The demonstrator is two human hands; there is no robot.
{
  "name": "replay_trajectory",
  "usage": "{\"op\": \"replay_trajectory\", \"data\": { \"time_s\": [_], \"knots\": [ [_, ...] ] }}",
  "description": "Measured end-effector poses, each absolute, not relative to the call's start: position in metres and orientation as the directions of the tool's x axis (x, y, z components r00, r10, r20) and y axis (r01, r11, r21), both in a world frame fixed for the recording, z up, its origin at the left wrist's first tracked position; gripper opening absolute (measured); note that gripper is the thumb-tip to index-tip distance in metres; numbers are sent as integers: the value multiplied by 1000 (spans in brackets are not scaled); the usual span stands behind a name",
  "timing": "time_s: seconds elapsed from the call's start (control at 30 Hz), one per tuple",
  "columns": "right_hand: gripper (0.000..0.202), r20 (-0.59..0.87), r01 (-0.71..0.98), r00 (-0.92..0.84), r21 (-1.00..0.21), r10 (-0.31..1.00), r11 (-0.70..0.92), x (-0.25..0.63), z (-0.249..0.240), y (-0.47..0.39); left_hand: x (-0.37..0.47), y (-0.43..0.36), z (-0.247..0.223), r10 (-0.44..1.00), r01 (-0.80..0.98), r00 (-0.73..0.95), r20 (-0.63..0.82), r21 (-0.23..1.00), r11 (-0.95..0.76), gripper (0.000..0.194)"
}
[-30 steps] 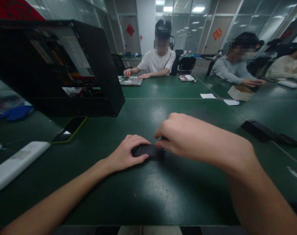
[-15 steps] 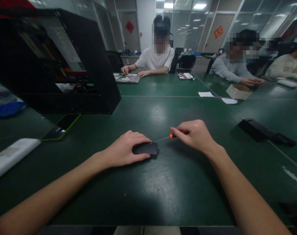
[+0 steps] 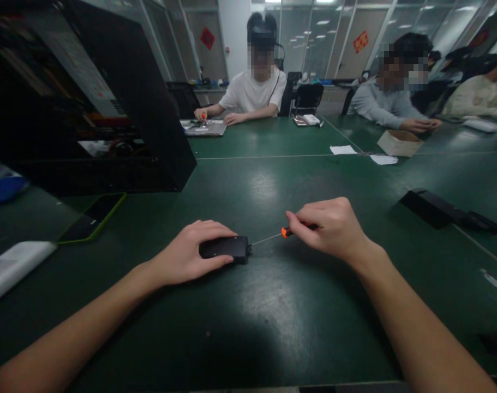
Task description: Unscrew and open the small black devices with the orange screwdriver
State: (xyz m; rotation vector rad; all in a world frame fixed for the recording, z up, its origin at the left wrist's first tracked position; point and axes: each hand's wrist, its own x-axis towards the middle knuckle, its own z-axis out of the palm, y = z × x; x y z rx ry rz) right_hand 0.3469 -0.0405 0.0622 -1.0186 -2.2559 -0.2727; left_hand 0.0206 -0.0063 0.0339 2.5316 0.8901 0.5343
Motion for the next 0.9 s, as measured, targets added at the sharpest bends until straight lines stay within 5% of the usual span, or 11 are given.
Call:
{"op": "replay_trajectory", "data": {
  "time_s": [0.9],
  "knots": [
    [40, 617, 726, -496, -92, 611, 682, 343, 62, -39, 20, -8, 34, 665, 506, 710, 231, 489, -711, 39]
  ]
}}
